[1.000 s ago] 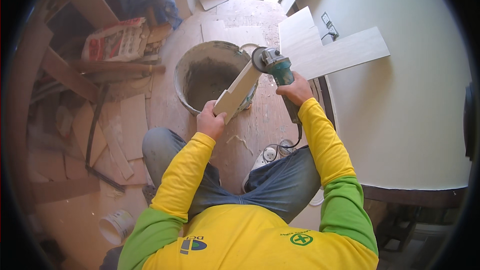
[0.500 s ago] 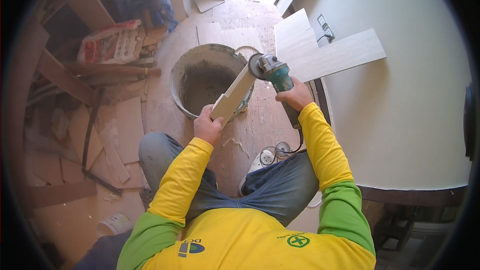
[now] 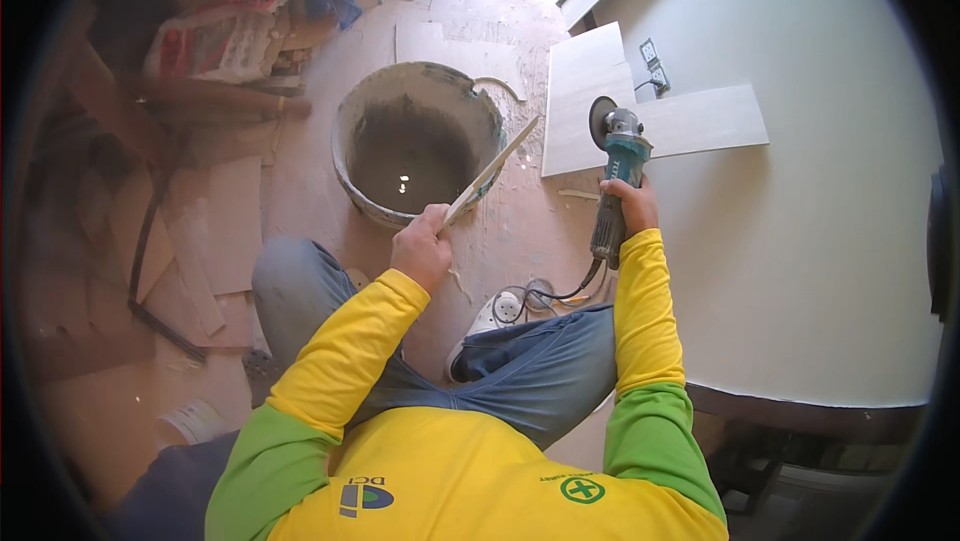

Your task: The person shapes a tile using an angle grinder, then applies tape to the tool's body.

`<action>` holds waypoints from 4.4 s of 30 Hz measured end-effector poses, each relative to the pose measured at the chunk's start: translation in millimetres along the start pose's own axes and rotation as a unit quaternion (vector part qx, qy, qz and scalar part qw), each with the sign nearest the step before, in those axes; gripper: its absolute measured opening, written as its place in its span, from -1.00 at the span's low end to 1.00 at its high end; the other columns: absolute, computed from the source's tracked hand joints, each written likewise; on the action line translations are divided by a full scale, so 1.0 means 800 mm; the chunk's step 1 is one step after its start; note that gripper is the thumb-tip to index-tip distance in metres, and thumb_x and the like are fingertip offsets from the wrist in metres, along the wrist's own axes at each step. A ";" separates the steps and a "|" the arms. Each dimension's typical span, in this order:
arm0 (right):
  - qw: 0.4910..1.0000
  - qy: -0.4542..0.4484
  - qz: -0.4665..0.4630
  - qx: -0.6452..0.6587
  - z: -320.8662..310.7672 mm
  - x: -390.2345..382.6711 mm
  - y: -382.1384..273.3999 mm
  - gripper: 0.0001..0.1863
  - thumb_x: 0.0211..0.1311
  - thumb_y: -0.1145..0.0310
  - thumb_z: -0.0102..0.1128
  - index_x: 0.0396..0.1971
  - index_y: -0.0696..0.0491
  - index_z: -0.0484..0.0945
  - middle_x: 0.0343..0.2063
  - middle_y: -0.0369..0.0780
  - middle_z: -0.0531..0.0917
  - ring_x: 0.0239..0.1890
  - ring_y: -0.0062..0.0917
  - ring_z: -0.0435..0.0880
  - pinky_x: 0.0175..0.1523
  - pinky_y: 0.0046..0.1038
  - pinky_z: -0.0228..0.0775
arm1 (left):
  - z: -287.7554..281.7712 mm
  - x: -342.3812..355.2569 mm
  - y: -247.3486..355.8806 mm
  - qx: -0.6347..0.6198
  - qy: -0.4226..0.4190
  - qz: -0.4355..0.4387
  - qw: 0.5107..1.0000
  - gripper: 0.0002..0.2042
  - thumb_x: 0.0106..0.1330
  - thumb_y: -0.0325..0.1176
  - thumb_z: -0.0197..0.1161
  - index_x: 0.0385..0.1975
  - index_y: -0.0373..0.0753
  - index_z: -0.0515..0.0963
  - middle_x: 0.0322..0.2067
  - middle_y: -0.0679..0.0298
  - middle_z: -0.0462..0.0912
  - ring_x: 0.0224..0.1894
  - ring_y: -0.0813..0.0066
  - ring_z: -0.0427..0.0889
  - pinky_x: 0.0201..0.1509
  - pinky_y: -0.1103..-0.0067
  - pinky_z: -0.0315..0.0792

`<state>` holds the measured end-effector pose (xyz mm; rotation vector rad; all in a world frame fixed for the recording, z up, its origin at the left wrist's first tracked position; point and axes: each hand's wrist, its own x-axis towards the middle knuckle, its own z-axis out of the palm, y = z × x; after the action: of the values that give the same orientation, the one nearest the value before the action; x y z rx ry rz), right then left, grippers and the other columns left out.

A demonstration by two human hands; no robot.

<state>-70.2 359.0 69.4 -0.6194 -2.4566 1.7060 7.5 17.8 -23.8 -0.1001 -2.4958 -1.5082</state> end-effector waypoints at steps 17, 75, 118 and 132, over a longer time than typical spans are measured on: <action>0.947 -0.150 -0.166 -0.229 0.055 -0.071 -0.009 -0.19 -0.24 0.16 0.49 0.17 0.07 0.54 -0.20 -0.04 0.74 -0.16 -0.27 0.76 0.05 -0.35 0.56 | -0.009 0.013 0.016 -0.022 0.009 -0.114 0.993 -0.70 0.23 -0.47 0.25 -0.02 -0.10 0.57 -0.22 -0.03 0.72 -0.11 -0.09 0.70 -0.01 0.23 0.55; 0.988 -0.039 0.106 0.105 0.034 0.031 0.026 -0.52 -0.03 0.32 0.42 -0.09 0.08 0.45 -0.45 -0.21 0.57 -0.54 -0.42 0.63 -0.39 -0.35 0.60 | 0.008 -0.006 -0.004 0.003 0.029 0.019 0.999 -0.70 0.29 -0.48 0.30 0.03 -0.14 0.58 -0.18 0.01 0.71 -0.14 0.00 0.72 -0.09 0.38 0.61; 0.933 -0.196 -0.166 -0.252 0.073 -0.080 -0.012 -0.12 -0.25 0.13 0.47 0.23 0.08 0.49 -0.18 0.07 0.72 -0.12 -0.11 0.73 0.07 -0.32 0.55 | -0.007 0.015 0.014 -0.067 0.016 -0.116 0.991 -0.65 0.20 -0.45 0.35 0.02 -0.23 0.61 -0.18 0.01 0.76 -0.12 0.14 0.77 0.01 0.41 0.58; 0.983 -0.076 -0.070 -0.151 0.067 0.010 -0.006 -0.36 -0.26 0.19 0.50 -0.07 0.16 0.62 -0.27 -0.08 0.74 -0.23 -0.31 0.72 -0.04 -0.38 0.55 | -0.008 0.014 0.011 -0.077 -0.001 -0.106 0.991 -0.68 0.27 -0.46 0.36 0.03 -0.22 0.62 -0.17 0.16 0.77 -0.15 0.39 0.75 0.02 0.53 0.56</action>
<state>-94.5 313.4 52.9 -0.3400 -2.8189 1.3899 -0.5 15.6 -10.8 0.1441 -2.4538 -1.7819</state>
